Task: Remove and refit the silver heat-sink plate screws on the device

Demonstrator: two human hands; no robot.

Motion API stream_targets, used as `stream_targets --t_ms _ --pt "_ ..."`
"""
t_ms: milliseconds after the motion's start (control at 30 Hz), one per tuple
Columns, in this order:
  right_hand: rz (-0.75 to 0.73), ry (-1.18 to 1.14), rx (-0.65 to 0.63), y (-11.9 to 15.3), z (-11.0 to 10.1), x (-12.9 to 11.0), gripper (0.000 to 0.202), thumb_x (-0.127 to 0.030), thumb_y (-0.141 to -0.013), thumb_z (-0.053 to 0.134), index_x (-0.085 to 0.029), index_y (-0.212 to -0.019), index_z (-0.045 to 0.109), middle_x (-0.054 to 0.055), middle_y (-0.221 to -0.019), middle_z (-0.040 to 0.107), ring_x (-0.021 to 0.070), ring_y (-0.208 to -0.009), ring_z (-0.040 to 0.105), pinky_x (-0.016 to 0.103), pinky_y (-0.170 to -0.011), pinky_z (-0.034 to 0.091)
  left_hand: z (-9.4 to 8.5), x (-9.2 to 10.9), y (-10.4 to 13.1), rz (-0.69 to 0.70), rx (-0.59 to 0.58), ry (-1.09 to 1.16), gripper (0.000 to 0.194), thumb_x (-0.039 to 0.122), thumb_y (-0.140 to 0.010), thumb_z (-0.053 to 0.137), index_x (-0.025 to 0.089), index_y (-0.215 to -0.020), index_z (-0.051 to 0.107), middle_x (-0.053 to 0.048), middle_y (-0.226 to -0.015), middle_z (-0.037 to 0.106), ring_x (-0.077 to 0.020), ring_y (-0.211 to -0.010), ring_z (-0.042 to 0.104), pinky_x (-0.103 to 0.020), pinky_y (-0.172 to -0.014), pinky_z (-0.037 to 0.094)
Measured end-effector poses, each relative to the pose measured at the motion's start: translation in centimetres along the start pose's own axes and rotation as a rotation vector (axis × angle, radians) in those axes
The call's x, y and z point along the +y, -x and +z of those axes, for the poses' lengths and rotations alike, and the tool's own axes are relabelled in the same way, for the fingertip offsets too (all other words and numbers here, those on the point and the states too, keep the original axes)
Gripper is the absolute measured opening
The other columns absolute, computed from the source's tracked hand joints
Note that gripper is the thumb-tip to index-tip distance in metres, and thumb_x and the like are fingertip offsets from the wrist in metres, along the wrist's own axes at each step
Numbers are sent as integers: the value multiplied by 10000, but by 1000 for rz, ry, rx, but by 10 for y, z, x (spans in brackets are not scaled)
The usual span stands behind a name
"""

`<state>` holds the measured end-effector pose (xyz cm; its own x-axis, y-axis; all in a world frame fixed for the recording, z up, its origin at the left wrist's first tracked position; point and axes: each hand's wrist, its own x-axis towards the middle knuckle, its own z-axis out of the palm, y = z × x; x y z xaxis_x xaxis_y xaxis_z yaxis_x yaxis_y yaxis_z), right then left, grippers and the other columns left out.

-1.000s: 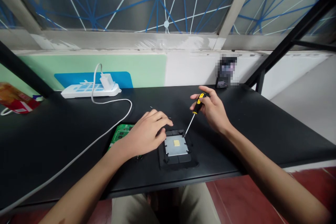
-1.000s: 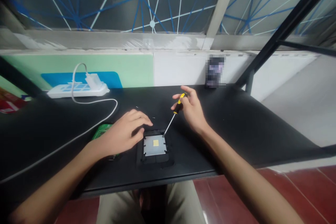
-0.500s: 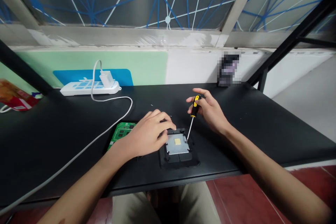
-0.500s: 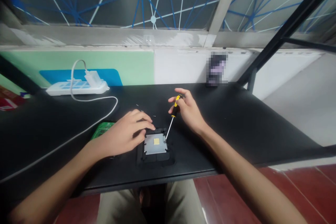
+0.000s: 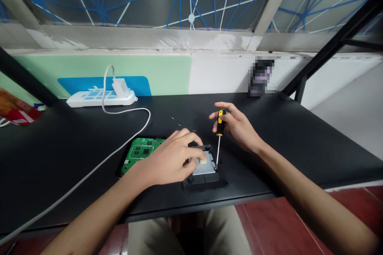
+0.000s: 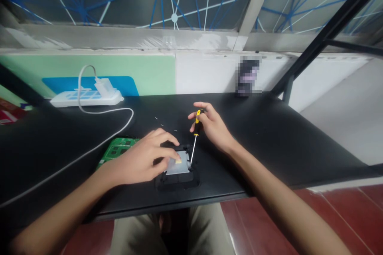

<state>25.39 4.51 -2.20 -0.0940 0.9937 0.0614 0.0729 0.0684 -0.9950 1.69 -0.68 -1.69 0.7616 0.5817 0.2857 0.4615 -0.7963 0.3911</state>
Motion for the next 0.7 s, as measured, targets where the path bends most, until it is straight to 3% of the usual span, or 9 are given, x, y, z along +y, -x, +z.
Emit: stream_targets --t_ms 233,700 --pt "10 -8 -10 2 3 -3 347 -304 -828 559 -256 -1169 516 -11 -940 694 130 -587 644 323 -599 484 4 12 1 43 -26 35 316 105 -861 616 292 -1071 760 -49 -1280 609 -252 -1205 514 -423 -1058 453" --pt "18 -5 -29 3 6 -3 359 -314 -827 567 -245 -1173 503 -6 -930 687 134 -592 642 329 -607 472 9 18 1 48 -40 -25 310 125 -861 603 288 -1071 763 -62 -1251 608 -264 -1203 510 -447 -1074 433"
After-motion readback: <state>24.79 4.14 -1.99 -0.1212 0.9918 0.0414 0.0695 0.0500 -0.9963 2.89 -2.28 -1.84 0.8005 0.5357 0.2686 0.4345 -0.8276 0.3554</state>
